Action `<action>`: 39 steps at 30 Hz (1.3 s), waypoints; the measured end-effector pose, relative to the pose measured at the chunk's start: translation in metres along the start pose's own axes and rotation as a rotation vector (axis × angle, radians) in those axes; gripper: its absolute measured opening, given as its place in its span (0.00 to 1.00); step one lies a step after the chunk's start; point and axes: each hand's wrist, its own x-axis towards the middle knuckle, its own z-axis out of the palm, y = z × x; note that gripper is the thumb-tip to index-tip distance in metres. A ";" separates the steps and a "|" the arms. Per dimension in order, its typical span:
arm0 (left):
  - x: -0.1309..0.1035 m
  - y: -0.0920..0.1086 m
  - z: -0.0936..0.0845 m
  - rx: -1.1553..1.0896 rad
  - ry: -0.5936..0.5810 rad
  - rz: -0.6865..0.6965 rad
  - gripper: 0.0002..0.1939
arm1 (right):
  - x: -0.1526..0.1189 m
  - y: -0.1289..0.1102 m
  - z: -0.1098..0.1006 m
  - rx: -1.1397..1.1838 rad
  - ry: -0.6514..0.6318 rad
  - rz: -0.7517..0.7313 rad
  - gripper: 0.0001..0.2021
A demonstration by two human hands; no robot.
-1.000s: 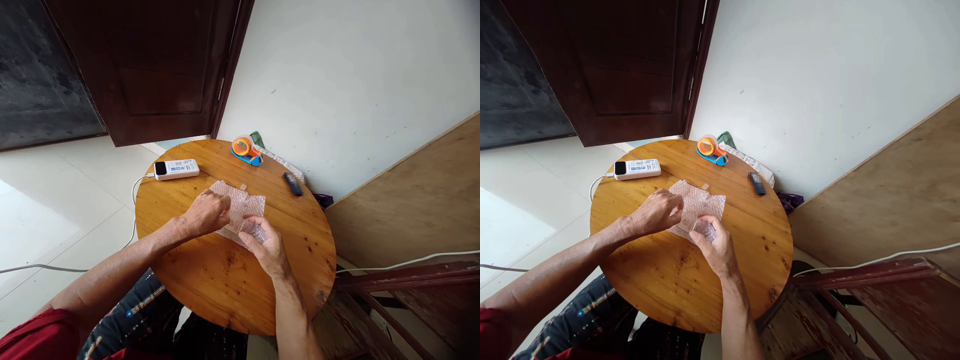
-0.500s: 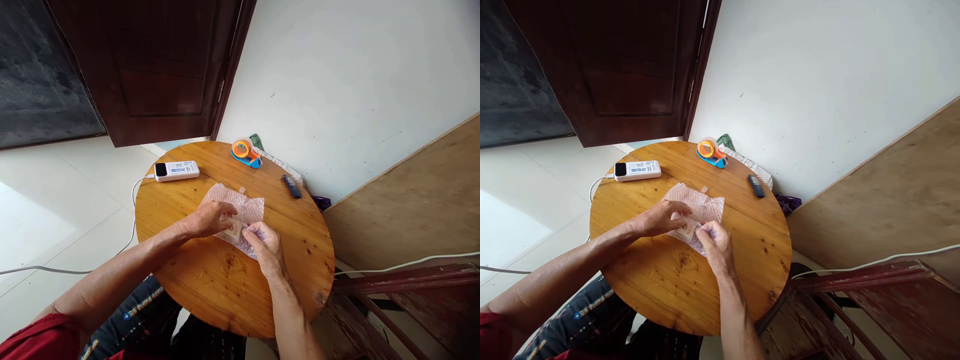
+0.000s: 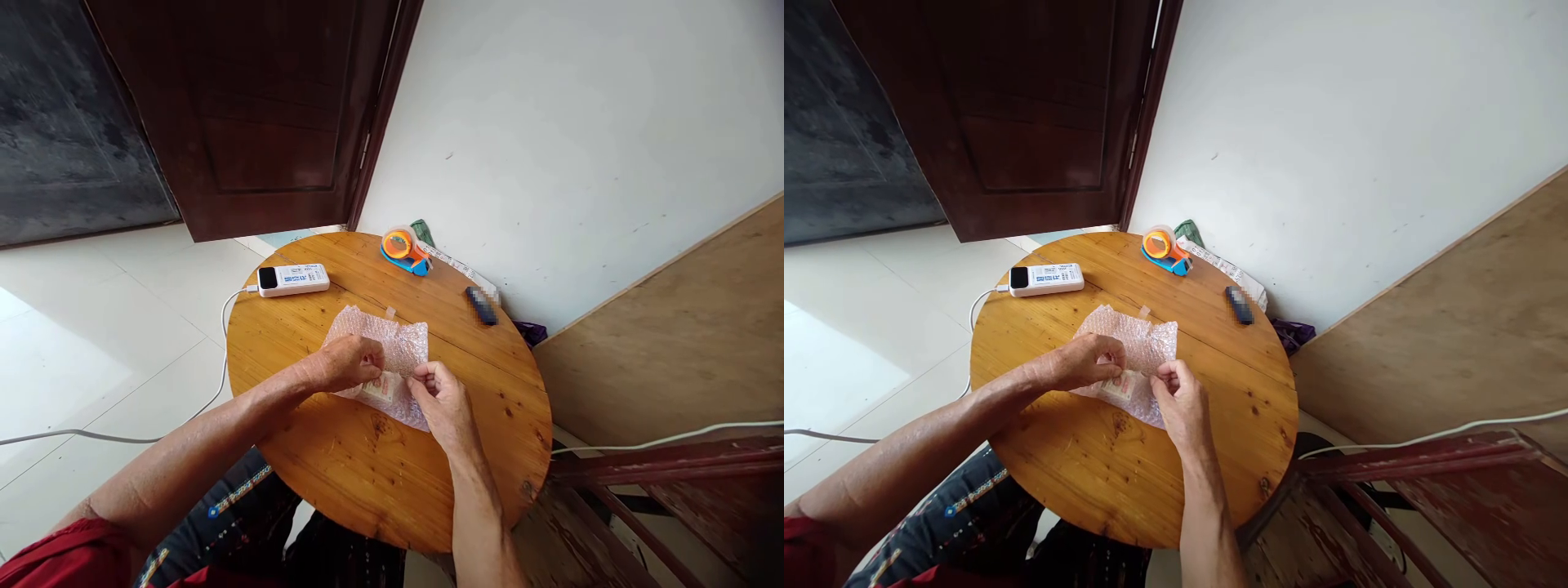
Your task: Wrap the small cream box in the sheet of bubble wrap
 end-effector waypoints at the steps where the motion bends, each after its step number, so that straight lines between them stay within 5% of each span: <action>1: 0.000 0.001 -0.001 0.008 -0.006 0.000 0.06 | -0.002 -0.005 -0.002 -0.056 0.045 -0.058 0.05; 4: -0.001 0.003 -0.003 0.038 -0.020 -0.008 0.06 | -0.013 -0.035 -0.008 -0.262 0.145 -0.337 0.06; 7: -0.001 0.005 -0.003 0.056 -0.024 -0.009 0.06 | -0.025 -0.066 -0.009 -0.467 0.042 -0.584 0.10; 13: 0.001 0.008 -0.003 0.055 0.000 -0.016 0.06 | -0.032 -0.071 0.004 -0.688 -0.208 -0.592 0.09; 17: -0.021 -0.001 -0.012 -0.026 0.288 -0.034 0.10 | -0.032 -0.062 0.005 -0.693 -0.240 -0.569 0.11; 19: -0.042 -0.011 -0.017 -0.046 0.477 -0.118 0.14 | -0.030 -0.064 0.005 -0.680 -0.273 -0.566 0.14; 21: -0.062 -0.022 -0.020 -0.035 0.548 -0.243 0.20 | -0.027 -0.067 0.004 -0.654 -0.300 -0.567 0.15; 25: -0.082 -0.032 -0.020 -0.051 0.445 -0.405 0.29 | -0.017 -0.070 0.003 -0.645 -0.323 -0.577 0.12; 32: -0.057 -0.019 -0.023 0.159 0.258 -0.435 0.15 | -0.005 -0.064 0.000 -0.637 -0.367 -0.644 0.15; 39: -0.046 -0.025 -0.013 0.042 0.234 -0.454 0.08 | -0.004 -0.067 -0.001 -0.707 -0.394 -0.638 0.14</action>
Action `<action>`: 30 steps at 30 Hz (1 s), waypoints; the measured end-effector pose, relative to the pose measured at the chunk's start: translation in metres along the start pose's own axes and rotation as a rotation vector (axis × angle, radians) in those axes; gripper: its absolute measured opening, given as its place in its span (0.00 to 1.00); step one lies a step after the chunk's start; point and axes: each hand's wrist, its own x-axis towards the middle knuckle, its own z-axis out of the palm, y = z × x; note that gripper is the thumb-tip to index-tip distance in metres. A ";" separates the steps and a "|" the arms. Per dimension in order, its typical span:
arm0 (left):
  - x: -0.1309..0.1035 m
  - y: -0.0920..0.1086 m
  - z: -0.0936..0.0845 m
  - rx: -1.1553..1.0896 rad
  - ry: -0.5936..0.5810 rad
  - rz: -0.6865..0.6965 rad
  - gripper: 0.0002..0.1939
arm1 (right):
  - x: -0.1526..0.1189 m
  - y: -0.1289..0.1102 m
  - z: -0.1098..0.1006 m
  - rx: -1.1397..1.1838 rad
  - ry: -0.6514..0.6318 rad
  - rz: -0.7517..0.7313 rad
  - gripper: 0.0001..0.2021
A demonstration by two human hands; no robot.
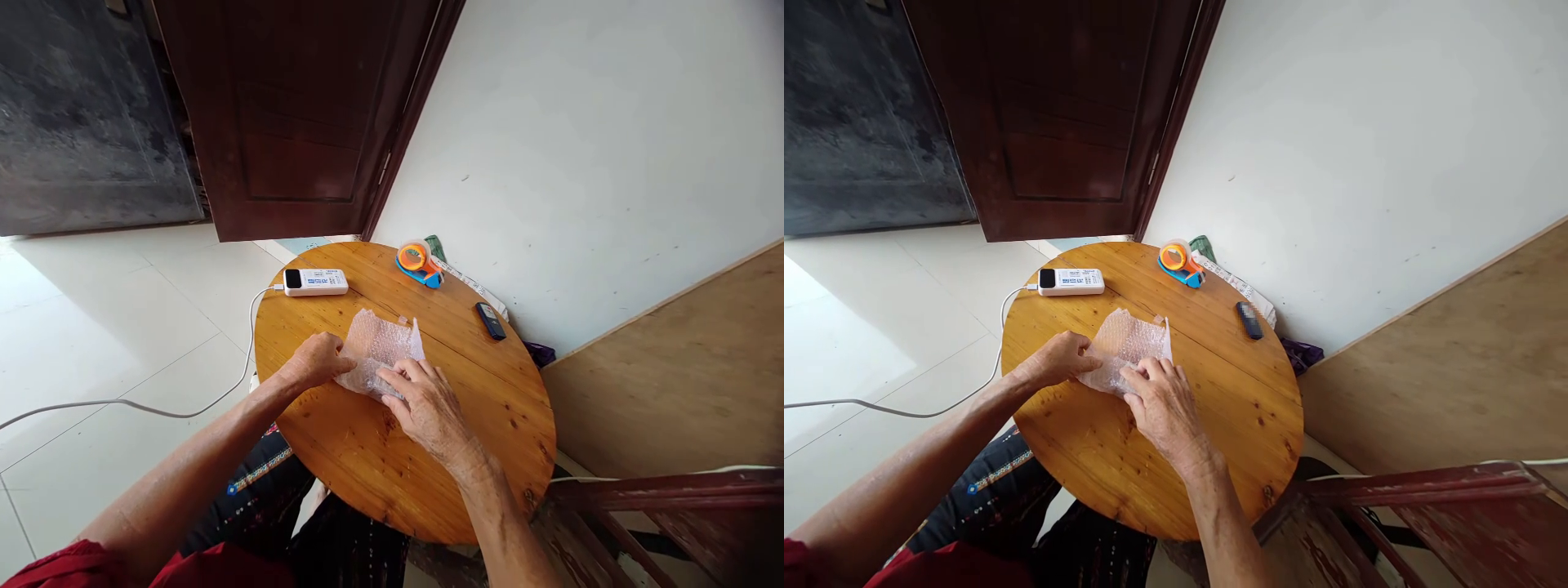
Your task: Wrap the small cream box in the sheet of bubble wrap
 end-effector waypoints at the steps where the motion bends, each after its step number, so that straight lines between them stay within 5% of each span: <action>1: 0.000 0.001 0.001 -0.003 0.010 0.004 0.07 | 0.001 -0.001 -0.002 -0.017 -0.010 -0.006 0.13; 8: 0.000 0.016 0.011 -0.168 0.074 0.039 0.10 | 0.013 0.001 -0.011 -0.063 -0.075 -0.048 0.11; 13: -0.002 0.034 0.022 -0.638 -0.097 -0.044 0.08 | 0.013 0.006 -0.002 0.030 -0.049 -0.007 0.12; 18: -0.003 0.043 0.021 -0.771 -0.289 0.048 0.05 | 0.009 0.009 0.004 0.233 0.030 0.118 0.20; 23: -0.003 0.044 0.012 -0.639 -0.390 0.131 0.10 | 0.001 0.017 0.002 0.412 0.048 0.153 0.22; 30: -0.010 0.053 0.026 0.074 0.011 0.445 0.09 | -0.006 0.021 0.006 0.565 0.092 0.131 0.26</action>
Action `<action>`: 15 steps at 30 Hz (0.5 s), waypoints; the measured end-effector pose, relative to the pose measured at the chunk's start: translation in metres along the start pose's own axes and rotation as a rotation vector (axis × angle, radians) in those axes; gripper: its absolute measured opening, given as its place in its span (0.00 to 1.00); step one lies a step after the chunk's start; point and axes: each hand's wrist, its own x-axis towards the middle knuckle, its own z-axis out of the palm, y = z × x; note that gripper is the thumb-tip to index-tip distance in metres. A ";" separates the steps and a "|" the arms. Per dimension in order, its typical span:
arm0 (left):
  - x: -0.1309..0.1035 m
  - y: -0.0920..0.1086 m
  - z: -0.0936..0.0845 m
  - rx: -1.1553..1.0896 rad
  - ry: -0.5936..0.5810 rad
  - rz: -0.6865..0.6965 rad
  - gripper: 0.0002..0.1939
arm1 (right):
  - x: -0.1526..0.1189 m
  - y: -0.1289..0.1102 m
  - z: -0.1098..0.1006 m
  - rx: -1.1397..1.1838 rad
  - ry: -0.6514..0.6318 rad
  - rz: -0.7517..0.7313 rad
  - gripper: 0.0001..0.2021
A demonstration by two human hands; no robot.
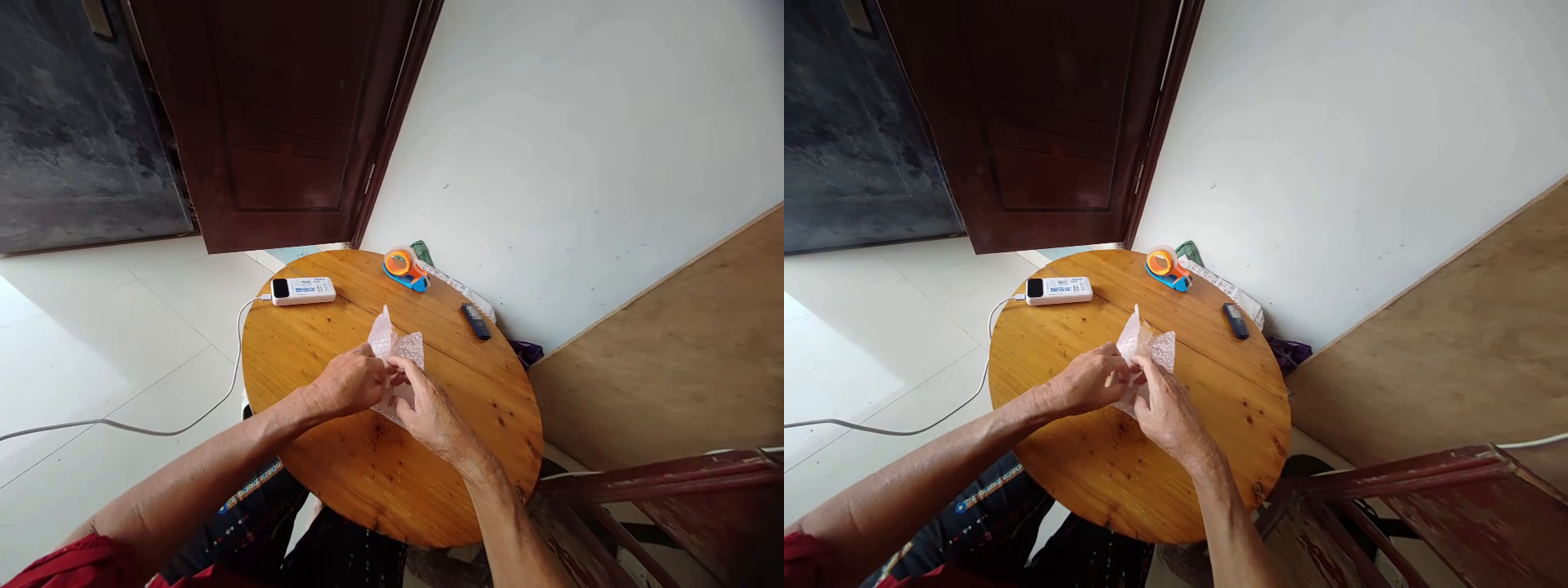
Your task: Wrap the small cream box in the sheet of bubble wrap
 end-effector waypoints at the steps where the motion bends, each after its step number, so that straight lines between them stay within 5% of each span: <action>1: 0.000 0.000 0.002 0.066 0.006 0.035 0.09 | -0.001 0.000 0.000 0.000 0.021 -0.010 0.27; 5: 0.001 -0.003 0.003 0.221 -0.020 0.178 0.10 | -0.015 0.005 -0.008 -0.051 0.215 0.068 0.23; 8: 0.002 -0.007 0.002 0.263 -0.034 0.266 0.08 | -0.038 0.017 -0.014 -0.009 0.331 0.349 0.21; 11: 0.002 -0.009 0.005 0.271 -0.037 0.322 0.07 | -0.059 0.030 -0.012 0.147 0.281 0.598 0.30; 15: 0.001 -0.010 0.009 0.265 -0.021 0.322 0.08 | -0.059 0.033 0.003 0.337 0.262 0.717 0.39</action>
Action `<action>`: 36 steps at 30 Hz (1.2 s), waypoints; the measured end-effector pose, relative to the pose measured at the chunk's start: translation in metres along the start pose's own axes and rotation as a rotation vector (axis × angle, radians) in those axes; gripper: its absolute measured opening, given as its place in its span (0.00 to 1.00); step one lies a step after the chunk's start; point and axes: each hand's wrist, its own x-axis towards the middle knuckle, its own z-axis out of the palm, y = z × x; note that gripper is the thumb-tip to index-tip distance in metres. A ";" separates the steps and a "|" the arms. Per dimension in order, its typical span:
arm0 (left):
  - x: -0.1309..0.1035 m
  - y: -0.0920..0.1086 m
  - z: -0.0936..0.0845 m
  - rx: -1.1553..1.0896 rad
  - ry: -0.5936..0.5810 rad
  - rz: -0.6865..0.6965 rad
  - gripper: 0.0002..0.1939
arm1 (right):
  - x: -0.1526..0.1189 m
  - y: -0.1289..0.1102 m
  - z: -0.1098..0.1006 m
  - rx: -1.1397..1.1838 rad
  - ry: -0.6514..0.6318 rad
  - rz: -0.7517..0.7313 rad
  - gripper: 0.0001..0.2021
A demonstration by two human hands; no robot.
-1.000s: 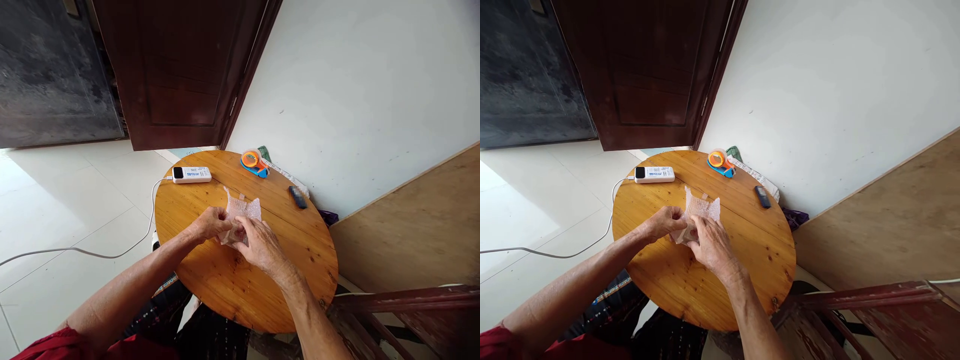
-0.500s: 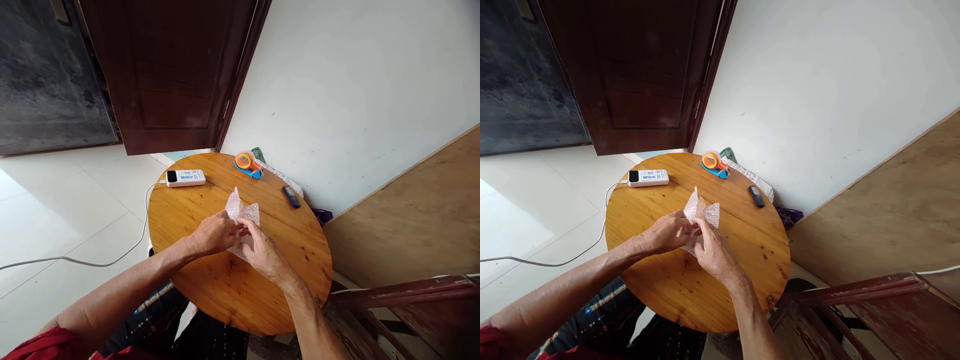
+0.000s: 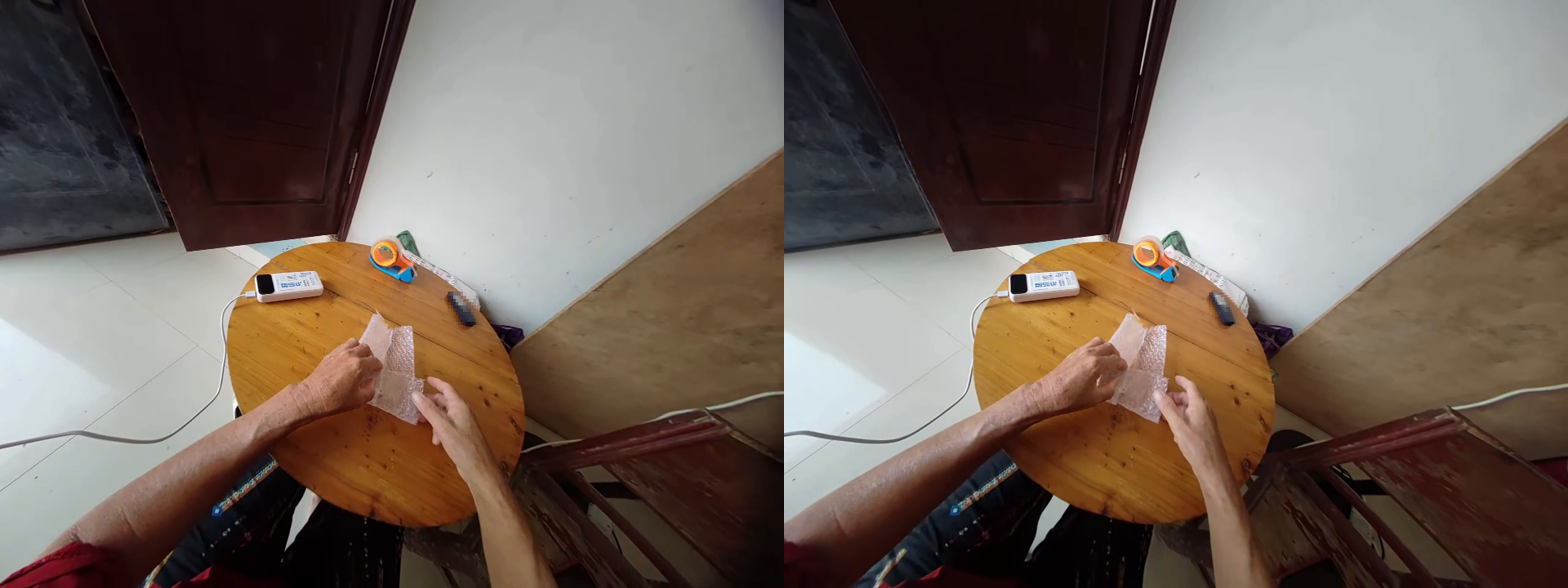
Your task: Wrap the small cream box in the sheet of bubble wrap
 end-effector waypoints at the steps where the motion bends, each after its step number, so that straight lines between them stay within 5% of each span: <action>1: 0.000 0.000 0.000 0.003 0.001 -0.007 0.08 | 0.002 -0.002 0.006 0.022 0.006 0.014 0.40; 15: 0.002 0.006 -0.002 -0.020 -0.069 -0.113 0.10 | 0.014 -0.033 0.049 0.097 0.179 -0.273 0.27; 24: 0.002 0.000 0.014 -0.346 0.043 -0.249 0.11 | 0.003 -0.055 0.051 0.060 -0.041 -0.215 0.27; 30: -0.008 -0.007 0.026 -0.739 0.150 -0.351 0.31 | -0.003 -0.051 0.045 -0.067 -0.115 -0.379 0.26; 36: -0.009 0.001 0.024 -0.641 0.198 -0.359 0.26 | 0.003 -0.052 0.044 -0.124 -0.169 -0.468 0.30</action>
